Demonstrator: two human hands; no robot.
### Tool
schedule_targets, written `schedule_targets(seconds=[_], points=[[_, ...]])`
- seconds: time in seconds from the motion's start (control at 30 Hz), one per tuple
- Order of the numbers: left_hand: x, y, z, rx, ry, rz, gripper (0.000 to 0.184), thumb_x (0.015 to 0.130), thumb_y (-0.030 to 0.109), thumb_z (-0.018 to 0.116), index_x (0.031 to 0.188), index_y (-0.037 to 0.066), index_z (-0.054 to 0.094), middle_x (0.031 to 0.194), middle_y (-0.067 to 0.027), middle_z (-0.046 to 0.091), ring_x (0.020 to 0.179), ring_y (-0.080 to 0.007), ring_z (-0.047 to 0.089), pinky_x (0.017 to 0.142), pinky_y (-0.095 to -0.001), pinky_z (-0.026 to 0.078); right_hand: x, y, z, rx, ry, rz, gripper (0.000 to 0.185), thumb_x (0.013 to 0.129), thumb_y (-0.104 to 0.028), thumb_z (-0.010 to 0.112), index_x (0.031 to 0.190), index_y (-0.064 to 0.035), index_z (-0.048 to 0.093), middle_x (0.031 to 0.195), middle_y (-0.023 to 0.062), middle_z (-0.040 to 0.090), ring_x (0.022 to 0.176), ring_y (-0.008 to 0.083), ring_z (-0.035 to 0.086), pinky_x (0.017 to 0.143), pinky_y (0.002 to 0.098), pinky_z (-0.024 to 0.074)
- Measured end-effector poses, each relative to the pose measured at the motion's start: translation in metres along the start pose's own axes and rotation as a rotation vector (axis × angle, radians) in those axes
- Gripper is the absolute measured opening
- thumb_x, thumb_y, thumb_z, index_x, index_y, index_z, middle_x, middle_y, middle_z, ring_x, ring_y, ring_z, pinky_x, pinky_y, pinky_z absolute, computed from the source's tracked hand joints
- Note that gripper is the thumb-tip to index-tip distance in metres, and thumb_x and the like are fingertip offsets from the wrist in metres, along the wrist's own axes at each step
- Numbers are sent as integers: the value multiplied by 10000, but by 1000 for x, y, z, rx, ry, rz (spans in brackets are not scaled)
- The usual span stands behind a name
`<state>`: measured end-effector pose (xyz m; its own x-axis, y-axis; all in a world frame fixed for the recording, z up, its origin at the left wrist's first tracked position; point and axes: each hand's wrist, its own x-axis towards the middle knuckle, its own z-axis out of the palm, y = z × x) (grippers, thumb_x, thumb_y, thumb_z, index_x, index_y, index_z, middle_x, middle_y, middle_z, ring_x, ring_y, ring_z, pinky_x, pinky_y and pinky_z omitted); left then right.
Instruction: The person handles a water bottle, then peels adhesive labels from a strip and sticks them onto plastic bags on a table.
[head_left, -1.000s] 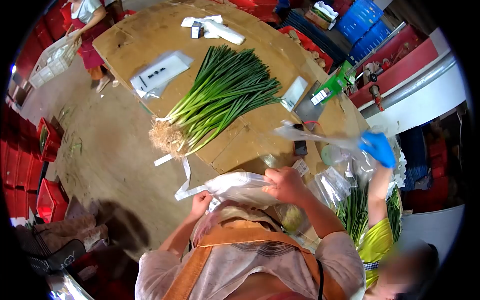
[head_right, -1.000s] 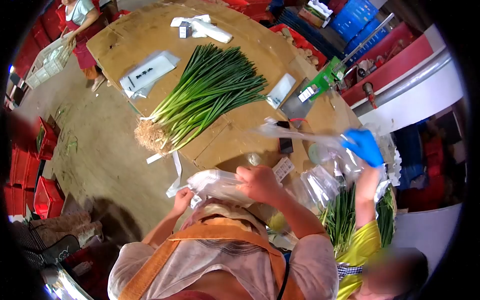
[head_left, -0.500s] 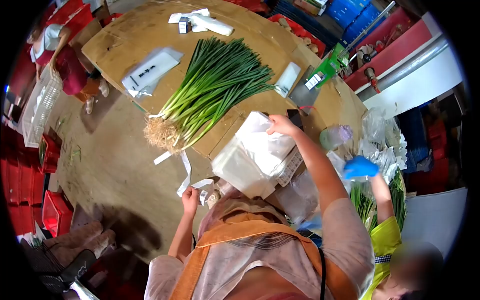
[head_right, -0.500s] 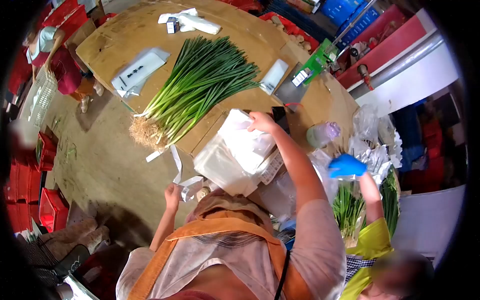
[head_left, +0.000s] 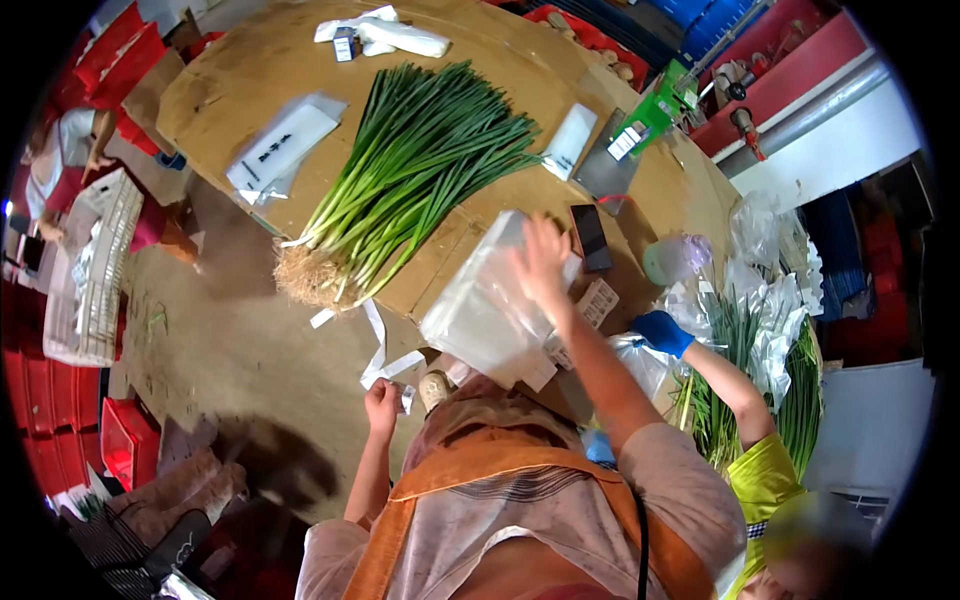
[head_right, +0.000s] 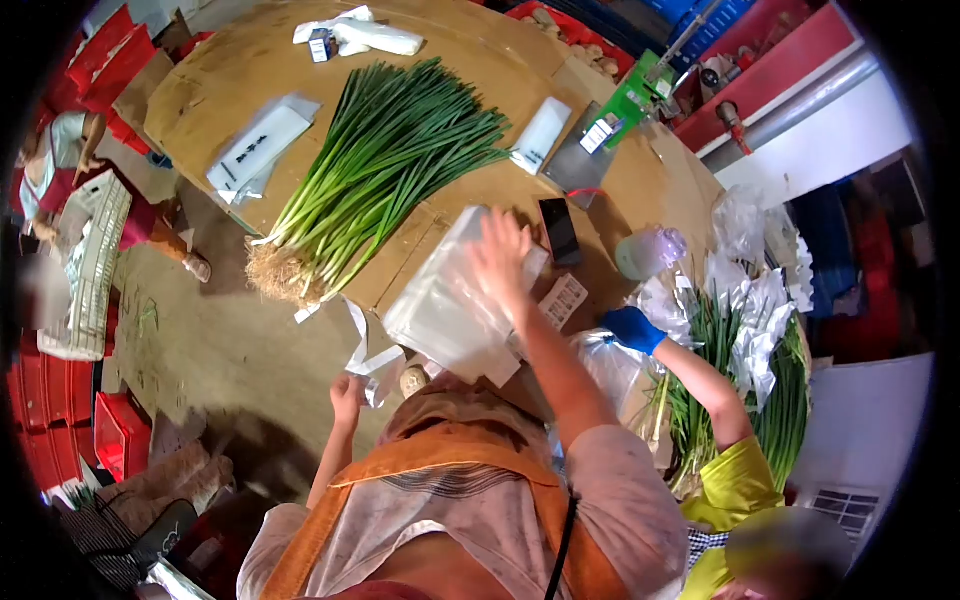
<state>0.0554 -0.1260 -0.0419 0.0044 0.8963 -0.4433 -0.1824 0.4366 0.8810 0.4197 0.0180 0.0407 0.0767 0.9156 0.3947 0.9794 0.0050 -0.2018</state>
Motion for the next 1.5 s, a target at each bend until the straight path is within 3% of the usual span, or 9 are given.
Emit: schedule_targets(seconds=[0.17, 0.7, 1.0, 1.17, 1.23, 1.27, 1.33, 1.37, 1.5], points=[[15, 8, 23, 51, -60, 24, 182, 883, 69, 494, 705, 57, 461, 557, 14, 475, 432, -48, 403, 387, -208, 333, -73, -24, 23, -59, -234, 24, 559, 882, -483, 435, 1369, -215, 379, 1470, 95, 252, 1349, 349, 193, 1079, 548, 77], [18, 12, 39, 90, -150, 14, 210, 875, 53, 507, 683, 94, 436, 525, 49, 411, 431, -35, 355, 397, -211, 292, -68, -19, 17, -6, -122, 38, 520, 869, -448, 485, 1322, -197, 445, 1438, 49, 321, 1329, 313, 239, 1073, 518, 140], [22, 12, 36, 106, -107, -3, 172, 871, 65, 511, 706, 87, 466, 540, 56, 410, 442, -32, 353, 407, -208, 298, -114, -11, -43, 351, -31, 174, 568, 844, -353, 575, 1304, -55, 426, 1396, 149, 356, 1288, 349, 293, 1056, 465, 176], [32, 3, 28, 178, -130, 20, 140, 879, 107, 507, 747, 60, 512, 596, 49, 458, 482, -23, 380, 417, -199, 297, -219, 35, -100, 267, 31, 503, 519, 815, -310, 604, 1255, -74, 463, 1340, 152, 406, 1215, 330, 375, 1021, 462, 254], [37, -2, 30, 172, -159, 17, 147, 877, 104, 507, 735, 70, 501, 590, 59, 441, 484, -19, 362, 420, -198, 281, -274, 70, -115, -206, -81, 565, 554, 815, -302, 602, 1299, -96, 428, 1370, 125, 377, 1227, 326, 365, 1019, 485, 273], [39, 0, 33, 164, -189, 20, 153, 877, 102, 508, 727, 75, 494, 587, 63, 432, 485, -17, 352, 421, -198, 271, -322, 103, -100, 259, 187, 737, 605, 786, -324, 630, 1310, -105, 420, 1383, 114, 365, 1246, 322, 341, 1010, 487, 272], [50, -2, 38, 171, -232, 39, 160, 872, 94, 510, 716, 82, 481, 583, 68, 422, 486, -14, 340, 423, -198, 260, -392, 145, -105, 143, 169, 1018, 672, 751, -376, 656, 1323, -125, 407, 1415, 88, 319, 1277, 312, 300, 1012, 503, 262], [53, -3, 42, 177, -253, 47, 164, 870, 90, 512, 710, 85, 475, 581, 70, 417, 487, -13, 334, 425, -198, 254, -410, 150, -114, -449, -146, 1102, 687, 745, -405, 654, 1324, -137, 401, 1436, 73, 284, 1289, 306, 283, 1022, 516, 253], [59, 10, 64, 172, -277, 42, 166, 863, 66, 513, 704, 87, 468, 578, 74, 414, 490, -11, 330, 428, -195, 248, -411, 129, -161, -428, -693, 1349, 737, 767, -439, 614, 1368, -152, 300, 1477, 77, 181, 1329, 322, 216, 1042, 544, 219]])
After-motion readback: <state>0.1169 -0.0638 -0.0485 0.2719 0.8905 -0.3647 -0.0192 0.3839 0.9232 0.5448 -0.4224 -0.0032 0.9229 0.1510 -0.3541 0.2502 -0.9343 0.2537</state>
